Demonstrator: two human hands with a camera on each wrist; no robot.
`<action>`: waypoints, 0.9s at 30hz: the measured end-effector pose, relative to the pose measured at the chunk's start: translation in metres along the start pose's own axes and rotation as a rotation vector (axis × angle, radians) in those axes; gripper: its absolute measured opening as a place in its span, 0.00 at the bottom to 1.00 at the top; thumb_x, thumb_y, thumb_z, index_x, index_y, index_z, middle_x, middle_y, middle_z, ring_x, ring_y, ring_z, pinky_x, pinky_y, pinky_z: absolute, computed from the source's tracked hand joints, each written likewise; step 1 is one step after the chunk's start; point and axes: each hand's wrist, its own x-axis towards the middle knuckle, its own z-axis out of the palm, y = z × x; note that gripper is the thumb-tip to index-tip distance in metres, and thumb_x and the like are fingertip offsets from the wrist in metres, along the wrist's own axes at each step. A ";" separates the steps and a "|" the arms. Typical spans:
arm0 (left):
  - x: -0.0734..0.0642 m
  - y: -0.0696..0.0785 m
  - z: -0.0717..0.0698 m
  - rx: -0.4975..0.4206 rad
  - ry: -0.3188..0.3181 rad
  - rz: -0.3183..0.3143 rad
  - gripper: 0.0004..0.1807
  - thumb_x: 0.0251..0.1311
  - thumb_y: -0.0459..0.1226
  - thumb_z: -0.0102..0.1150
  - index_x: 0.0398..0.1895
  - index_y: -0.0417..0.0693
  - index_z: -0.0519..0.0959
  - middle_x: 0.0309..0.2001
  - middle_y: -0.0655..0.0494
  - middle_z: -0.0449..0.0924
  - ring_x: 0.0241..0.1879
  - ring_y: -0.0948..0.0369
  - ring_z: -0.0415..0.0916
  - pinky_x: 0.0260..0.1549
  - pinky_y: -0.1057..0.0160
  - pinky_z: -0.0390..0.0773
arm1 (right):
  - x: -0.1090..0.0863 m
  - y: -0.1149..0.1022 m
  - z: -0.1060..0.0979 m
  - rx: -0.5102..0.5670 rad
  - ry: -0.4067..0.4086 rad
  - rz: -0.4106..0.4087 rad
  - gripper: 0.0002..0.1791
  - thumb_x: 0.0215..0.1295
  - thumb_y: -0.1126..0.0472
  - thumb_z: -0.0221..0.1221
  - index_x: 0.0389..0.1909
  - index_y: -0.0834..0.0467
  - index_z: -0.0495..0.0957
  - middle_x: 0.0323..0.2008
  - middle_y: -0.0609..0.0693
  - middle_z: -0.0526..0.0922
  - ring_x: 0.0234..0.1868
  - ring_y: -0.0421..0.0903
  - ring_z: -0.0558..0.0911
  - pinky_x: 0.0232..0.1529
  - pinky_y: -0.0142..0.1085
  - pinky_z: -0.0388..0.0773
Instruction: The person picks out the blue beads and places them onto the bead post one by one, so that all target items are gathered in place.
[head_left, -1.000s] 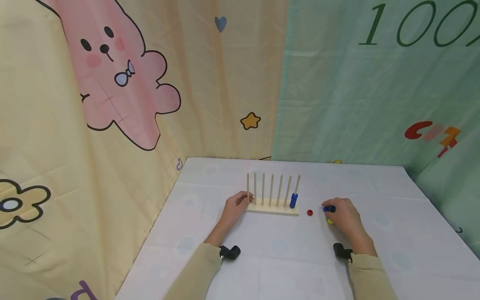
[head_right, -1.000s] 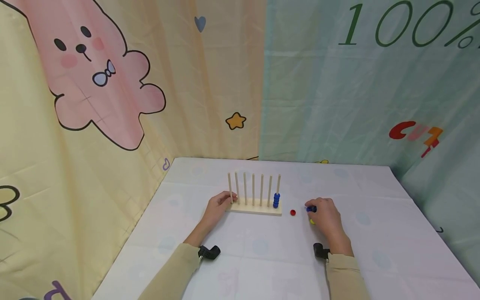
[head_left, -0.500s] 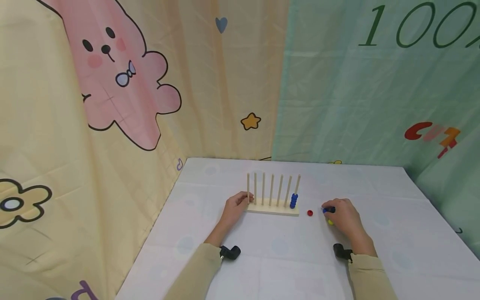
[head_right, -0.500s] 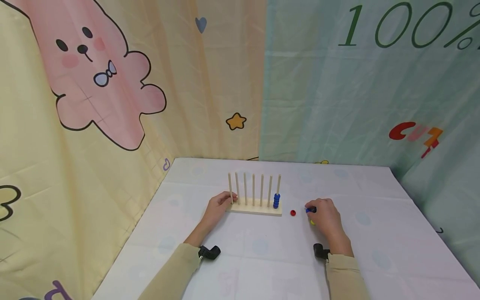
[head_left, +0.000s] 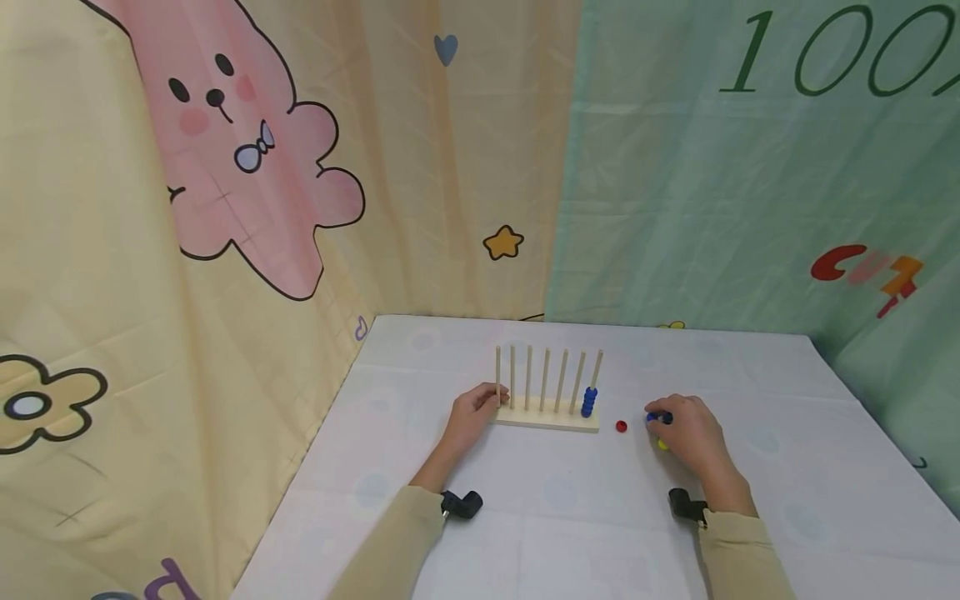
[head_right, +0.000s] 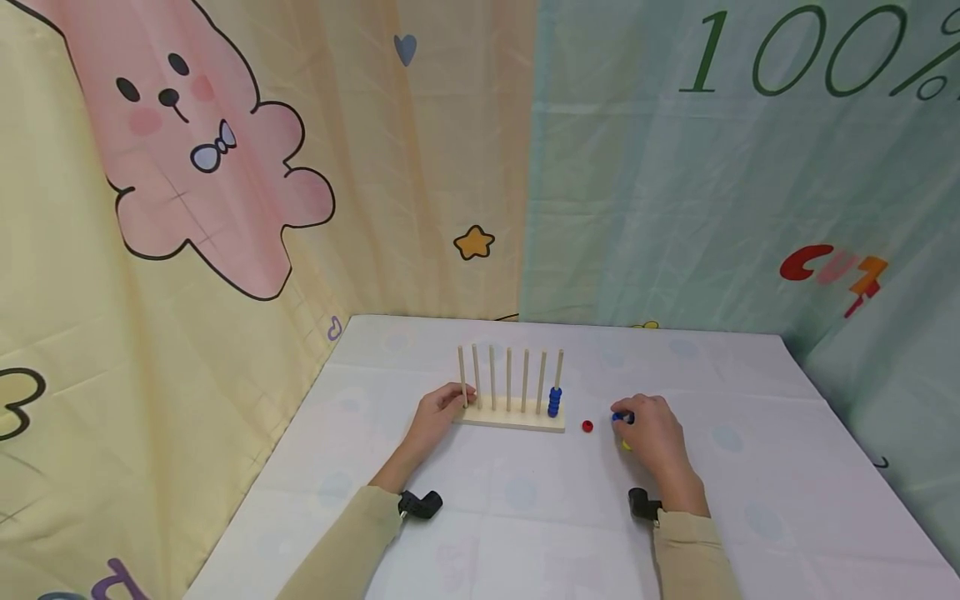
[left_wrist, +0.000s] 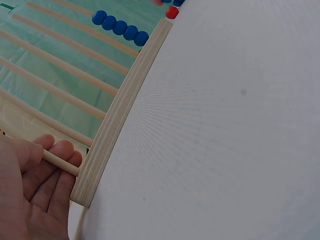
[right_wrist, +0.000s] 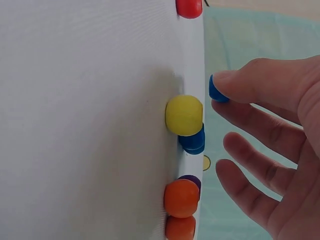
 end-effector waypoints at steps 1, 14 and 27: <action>0.000 0.000 0.000 0.001 -0.001 0.000 0.10 0.74 0.34 0.53 0.49 0.41 0.83 0.45 0.50 0.86 0.48 0.58 0.81 0.48 0.66 0.77 | -0.001 -0.001 -0.001 0.002 0.002 0.000 0.13 0.60 0.65 0.69 0.46 0.61 0.87 0.48 0.61 0.83 0.54 0.65 0.75 0.53 0.62 0.73; -0.002 0.011 0.001 -0.029 0.010 0.008 0.12 0.71 0.29 0.55 0.53 0.35 0.81 0.49 0.40 0.84 0.54 0.49 0.80 0.56 0.57 0.76 | -0.002 -0.008 -0.008 -0.003 0.028 -0.009 0.14 0.63 0.64 0.68 0.49 0.61 0.86 0.50 0.62 0.82 0.52 0.64 0.77 0.50 0.60 0.76; -0.001 0.000 0.001 -0.032 0.033 0.023 0.19 0.60 0.22 0.63 0.55 0.39 0.82 0.50 0.44 0.84 0.54 0.49 0.80 0.54 0.55 0.79 | -0.003 -0.016 -0.009 0.019 0.074 -0.037 0.14 0.62 0.66 0.68 0.48 0.62 0.86 0.42 0.57 0.82 0.42 0.56 0.79 0.43 0.52 0.81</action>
